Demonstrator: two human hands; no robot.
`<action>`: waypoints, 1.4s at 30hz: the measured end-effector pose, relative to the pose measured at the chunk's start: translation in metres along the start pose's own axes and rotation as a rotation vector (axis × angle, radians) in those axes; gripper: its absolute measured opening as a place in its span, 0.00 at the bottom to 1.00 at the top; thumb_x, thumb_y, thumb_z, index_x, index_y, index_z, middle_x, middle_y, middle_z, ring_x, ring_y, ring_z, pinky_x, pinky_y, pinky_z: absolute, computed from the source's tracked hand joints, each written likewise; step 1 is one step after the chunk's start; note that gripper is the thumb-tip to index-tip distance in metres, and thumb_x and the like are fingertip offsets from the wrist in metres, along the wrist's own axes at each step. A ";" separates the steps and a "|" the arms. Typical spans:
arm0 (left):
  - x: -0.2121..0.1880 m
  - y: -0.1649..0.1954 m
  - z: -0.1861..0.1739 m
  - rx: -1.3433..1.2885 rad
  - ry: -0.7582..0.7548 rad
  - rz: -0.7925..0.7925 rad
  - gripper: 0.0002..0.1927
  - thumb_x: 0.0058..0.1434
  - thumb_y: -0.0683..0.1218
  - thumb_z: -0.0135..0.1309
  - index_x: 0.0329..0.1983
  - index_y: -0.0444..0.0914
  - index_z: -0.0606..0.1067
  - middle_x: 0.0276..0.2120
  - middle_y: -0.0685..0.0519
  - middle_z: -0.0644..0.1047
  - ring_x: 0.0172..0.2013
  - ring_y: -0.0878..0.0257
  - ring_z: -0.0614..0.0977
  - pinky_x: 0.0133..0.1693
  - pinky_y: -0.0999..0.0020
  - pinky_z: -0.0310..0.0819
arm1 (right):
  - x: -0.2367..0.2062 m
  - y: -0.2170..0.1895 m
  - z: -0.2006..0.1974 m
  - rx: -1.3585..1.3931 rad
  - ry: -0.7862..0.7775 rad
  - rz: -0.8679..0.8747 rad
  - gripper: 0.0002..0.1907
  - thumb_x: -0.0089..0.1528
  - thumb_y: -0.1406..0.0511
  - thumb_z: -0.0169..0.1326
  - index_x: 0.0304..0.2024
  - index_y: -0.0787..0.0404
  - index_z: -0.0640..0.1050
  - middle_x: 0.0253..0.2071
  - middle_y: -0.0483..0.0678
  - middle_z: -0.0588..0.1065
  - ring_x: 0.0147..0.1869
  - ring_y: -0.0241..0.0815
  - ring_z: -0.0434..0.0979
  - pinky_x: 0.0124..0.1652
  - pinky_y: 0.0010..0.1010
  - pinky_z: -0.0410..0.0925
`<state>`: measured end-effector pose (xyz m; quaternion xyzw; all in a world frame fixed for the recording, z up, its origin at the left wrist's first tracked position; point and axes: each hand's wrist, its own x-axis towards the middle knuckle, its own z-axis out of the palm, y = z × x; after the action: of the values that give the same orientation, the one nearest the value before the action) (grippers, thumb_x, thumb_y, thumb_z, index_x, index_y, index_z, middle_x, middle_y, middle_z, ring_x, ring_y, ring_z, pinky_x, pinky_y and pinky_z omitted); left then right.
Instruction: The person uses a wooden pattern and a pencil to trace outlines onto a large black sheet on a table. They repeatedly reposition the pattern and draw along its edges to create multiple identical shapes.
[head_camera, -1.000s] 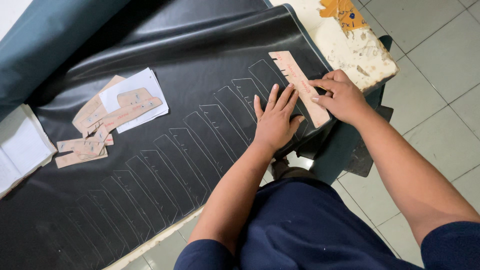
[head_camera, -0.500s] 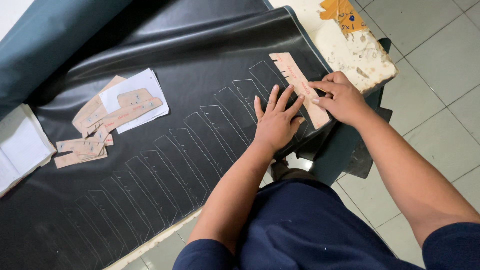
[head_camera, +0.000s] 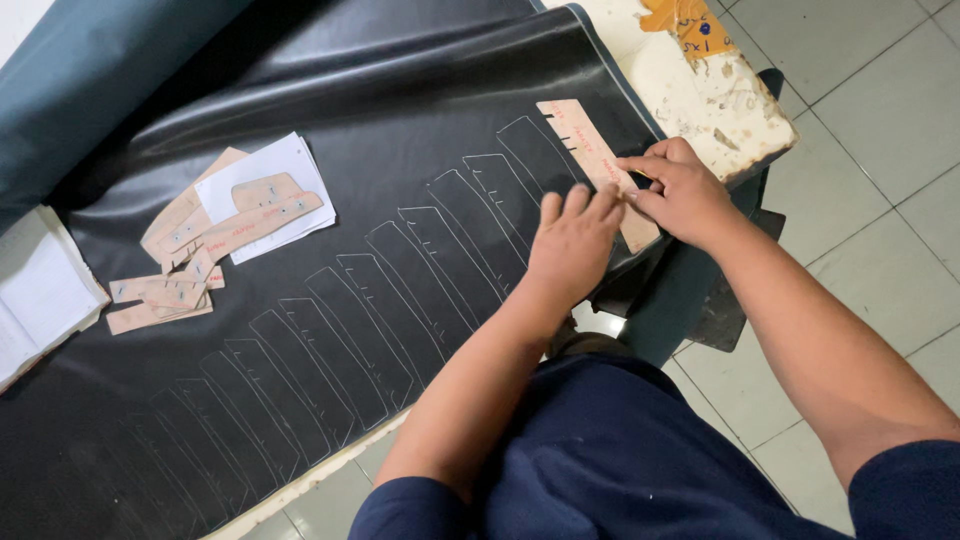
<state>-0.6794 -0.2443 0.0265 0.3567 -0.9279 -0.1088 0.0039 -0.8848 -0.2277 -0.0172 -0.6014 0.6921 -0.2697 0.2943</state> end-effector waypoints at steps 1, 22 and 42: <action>0.000 0.003 0.001 -0.020 -0.051 0.018 0.24 0.67 0.44 0.48 0.67 0.40 0.70 0.67 0.56 0.69 0.61 0.56 0.72 0.60 0.50 0.63 | 0.002 -0.002 -0.001 -0.014 -0.011 -0.020 0.22 0.58 0.66 0.63 0.56 0.50 0.82 0.49 0.48 0.70 0.38 0.38 0.75 0.43 0.29 0.72; 0.012 0.035 0.028 -0.117 -0.199 -0.046 0.28 0.64 0.43 0.45 0.63 0.19 0.64 0.40 0.40 0.81 0.38 0.52 0.85 0.36 0.58 0.79 | 0.021 -0.072 -0.022 -0.284 -0.243 -0.235 0.11 0.65 0.59 0.53 0.41 0.58 0.80 0.39 0.52 0.80 0.47 0.56 0.79 0.46 0.45 0.71; 0.011 0.009 -0.002 -0.038 -0.116 0.046 0.31 0.63 0.47 0.44 0.69 0.32 0.64 0.69 0.37 0.61 0.71 0.41 0.60 0.68 0.32 0.44 | 0.072 -0.086 -0.003 -0.135 0.011 -0.358 0.08 0.67 0.63 0.56 0.43 0.59 0.82 0.41 0.51 0.80 0.43 0.53 0.81 0.44 0.39 0.73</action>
<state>-0.6934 -0.2451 0.0297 0.3284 -0.9321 -0.1470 -0.0407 -0.8364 -0.3106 0.0410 -0.7318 0.5922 -0.2741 0.1966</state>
